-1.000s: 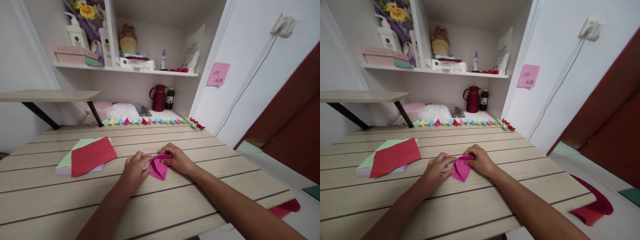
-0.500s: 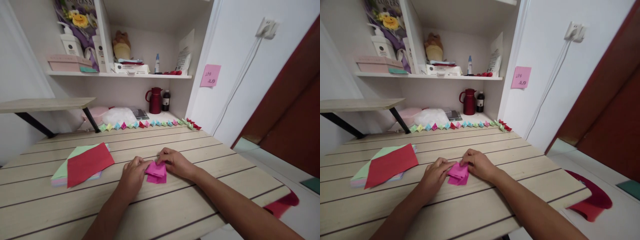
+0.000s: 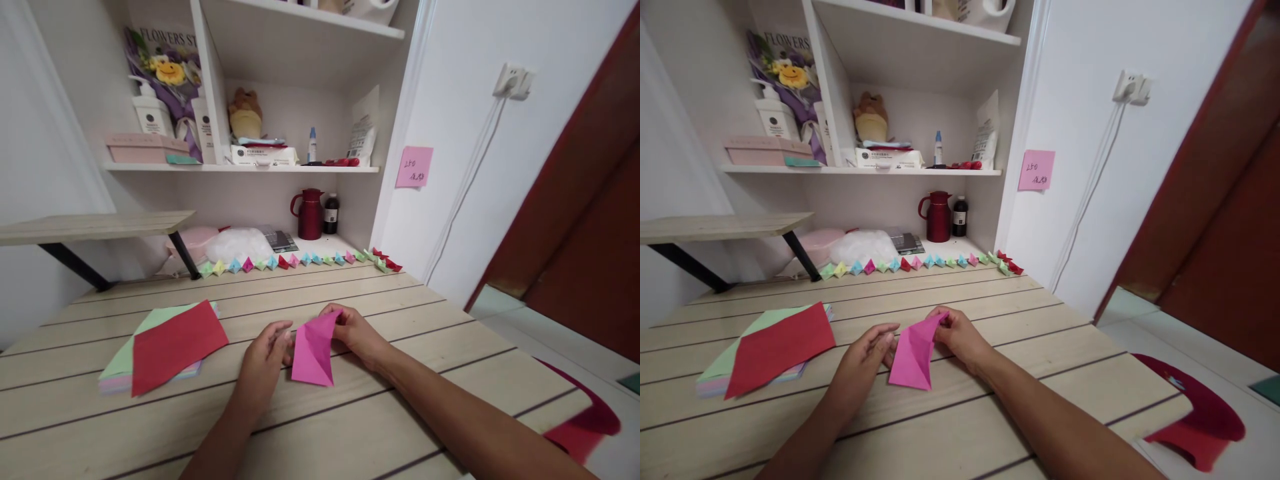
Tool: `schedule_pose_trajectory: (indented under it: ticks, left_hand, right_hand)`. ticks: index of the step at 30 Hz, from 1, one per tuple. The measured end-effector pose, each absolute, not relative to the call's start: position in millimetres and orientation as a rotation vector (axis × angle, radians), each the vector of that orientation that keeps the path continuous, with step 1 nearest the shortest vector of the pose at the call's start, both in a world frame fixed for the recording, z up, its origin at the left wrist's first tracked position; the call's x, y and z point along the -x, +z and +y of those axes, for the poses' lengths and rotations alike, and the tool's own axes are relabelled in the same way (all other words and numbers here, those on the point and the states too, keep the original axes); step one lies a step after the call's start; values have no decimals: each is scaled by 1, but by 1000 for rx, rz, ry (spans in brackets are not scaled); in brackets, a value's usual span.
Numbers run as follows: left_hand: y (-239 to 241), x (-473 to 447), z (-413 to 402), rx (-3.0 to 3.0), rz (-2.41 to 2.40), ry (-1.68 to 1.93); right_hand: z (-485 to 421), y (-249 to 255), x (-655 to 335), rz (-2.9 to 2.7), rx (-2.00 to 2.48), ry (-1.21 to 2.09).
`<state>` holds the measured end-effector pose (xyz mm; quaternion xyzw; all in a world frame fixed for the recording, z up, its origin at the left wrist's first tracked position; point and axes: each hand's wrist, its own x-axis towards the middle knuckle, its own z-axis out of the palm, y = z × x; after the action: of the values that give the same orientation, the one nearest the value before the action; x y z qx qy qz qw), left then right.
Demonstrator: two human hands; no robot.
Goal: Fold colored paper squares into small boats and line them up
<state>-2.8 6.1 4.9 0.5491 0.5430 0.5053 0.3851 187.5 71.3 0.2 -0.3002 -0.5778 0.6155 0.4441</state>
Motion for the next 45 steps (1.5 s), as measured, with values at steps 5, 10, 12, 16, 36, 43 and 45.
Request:
schedule_pose_trajectory:
  ticks: [5,10,12,16,36,43,45]
  left_hand:
    - [1,-1,8,-1330,1296,1263]
    - [-6,-7,9,-1367,1319,1193]
    - [-5,-8,9,-1375,1364,1174]
    - [1,-8,9,-1389,1397,1146]
    - [-7,-6,12,-1684,1175,1028]
    - [-11,-5,18,-1611,1318,1142]
    - [-16,-5,20,-1620,1318,1136]
  right_hand:
    - [70,-2,-185,-1502,740,1526]
    - [70,-5,-185,-1628,761,1405]
    - [69,-5,-186,-1709,781,1234]
    - [70,-3,-187,-1862,801,782]
    - [74,-9,-184,-2082,574,926]
    - [73,-8,-182,-2099,735,765]
    - [73,-10,-182,-2115,753,748]
